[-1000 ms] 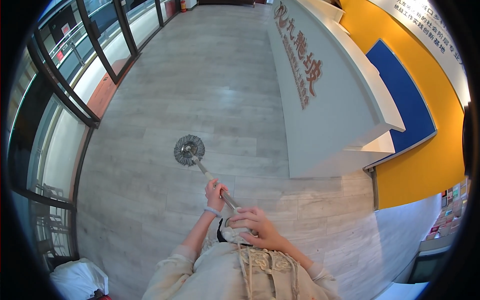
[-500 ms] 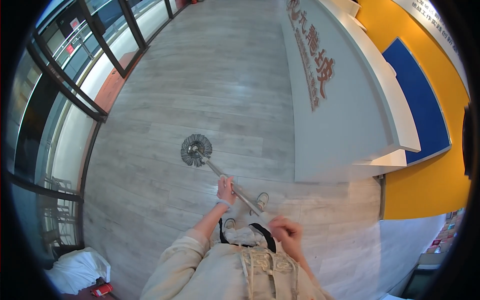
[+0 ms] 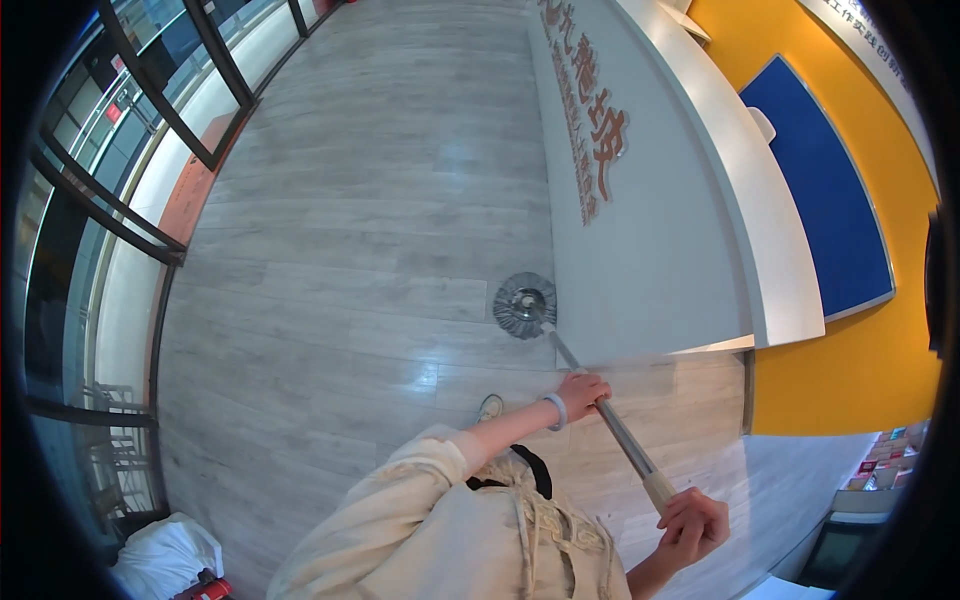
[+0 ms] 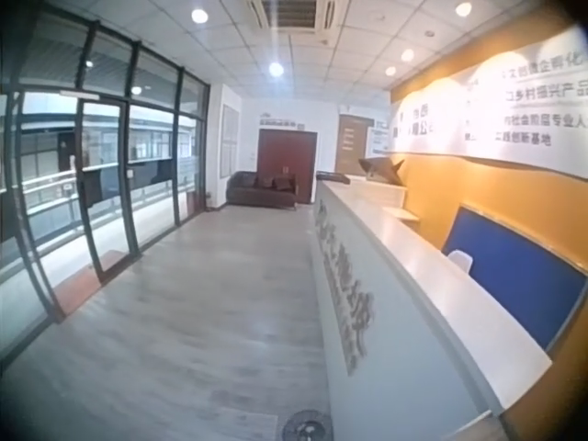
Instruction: Mopping the wooden floor in a reception area using a long-handled mop.
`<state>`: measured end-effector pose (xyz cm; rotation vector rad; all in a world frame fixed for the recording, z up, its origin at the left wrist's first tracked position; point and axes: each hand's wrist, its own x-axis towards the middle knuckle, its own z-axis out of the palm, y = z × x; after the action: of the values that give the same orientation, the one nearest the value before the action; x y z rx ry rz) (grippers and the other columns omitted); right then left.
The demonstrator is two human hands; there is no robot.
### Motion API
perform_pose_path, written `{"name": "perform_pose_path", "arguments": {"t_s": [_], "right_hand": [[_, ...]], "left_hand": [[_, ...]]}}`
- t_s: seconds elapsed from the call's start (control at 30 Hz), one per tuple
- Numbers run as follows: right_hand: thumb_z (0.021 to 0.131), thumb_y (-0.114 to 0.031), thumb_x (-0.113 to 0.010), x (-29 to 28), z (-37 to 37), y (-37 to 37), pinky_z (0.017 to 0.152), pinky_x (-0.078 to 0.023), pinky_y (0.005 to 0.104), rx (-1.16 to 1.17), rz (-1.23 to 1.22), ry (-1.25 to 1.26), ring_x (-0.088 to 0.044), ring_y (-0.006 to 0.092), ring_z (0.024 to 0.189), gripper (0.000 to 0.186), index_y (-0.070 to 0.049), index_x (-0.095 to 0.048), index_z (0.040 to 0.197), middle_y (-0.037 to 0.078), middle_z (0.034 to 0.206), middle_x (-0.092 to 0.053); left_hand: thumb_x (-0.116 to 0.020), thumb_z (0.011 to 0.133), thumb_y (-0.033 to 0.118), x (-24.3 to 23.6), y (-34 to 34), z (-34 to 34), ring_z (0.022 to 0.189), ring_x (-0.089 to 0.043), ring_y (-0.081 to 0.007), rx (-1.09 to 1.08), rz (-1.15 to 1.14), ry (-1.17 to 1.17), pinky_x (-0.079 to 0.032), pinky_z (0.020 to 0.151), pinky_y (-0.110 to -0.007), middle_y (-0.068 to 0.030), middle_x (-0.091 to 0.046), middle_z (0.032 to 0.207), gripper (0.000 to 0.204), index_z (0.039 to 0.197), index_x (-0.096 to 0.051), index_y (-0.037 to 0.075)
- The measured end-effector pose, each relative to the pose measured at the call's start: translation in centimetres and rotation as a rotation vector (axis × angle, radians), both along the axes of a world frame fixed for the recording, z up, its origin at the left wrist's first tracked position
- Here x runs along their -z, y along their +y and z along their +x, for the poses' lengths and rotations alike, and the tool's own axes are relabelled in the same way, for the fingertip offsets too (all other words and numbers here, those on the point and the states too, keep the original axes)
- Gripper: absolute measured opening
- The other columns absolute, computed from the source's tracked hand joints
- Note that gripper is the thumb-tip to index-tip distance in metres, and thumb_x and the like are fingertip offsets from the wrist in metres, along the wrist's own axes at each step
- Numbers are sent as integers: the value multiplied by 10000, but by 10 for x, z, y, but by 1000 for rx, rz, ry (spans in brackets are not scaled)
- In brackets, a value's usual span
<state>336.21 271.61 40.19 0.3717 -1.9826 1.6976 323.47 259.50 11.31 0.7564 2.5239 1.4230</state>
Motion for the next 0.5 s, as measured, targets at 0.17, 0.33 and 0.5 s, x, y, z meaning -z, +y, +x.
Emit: {"name": "perform_pose_path", "arguments": {"t_s": [0.17, 0.33, 0.5], "right_hand": [[809, 17, -380, -1, -27, 21, 439, -397, 242, 13, -107, 34, -329, 84, 297, 152, 21, -532, 794, -7, 354, -329], [736, 79, -352, 6, -54, 25, 393, -367, 252, -122, -232, 0, -362, 112, 309, 205, 58, -540, 815, 36, 367, -385], [738, 92, -394, 56, -88, -4, 437, -403, 301, -327, -458, -318, -401, 132, 351, 187, 66, -564, 811, 40, 394, -409]], "left_hand": [[-662, 706, 144, -9, 17, -21, 989, -502, -197, 27, -153, 12, -328, 815, -411, 0, -508, 932, 294, 949, -499, 177], [-657, 705, 155, -16, -30, -16, 1041, -482, -212, -29, -206, 36, -325, 808, -412, -8, -513, 1033, 322, 982, -494, 174], [-663, 701, 150, 13, -121, -13, 1092, -461, -238, -206, -276, -107, -338, 873, -459, -24, -500, 1099, 381, 1045, -503, 184]]}}
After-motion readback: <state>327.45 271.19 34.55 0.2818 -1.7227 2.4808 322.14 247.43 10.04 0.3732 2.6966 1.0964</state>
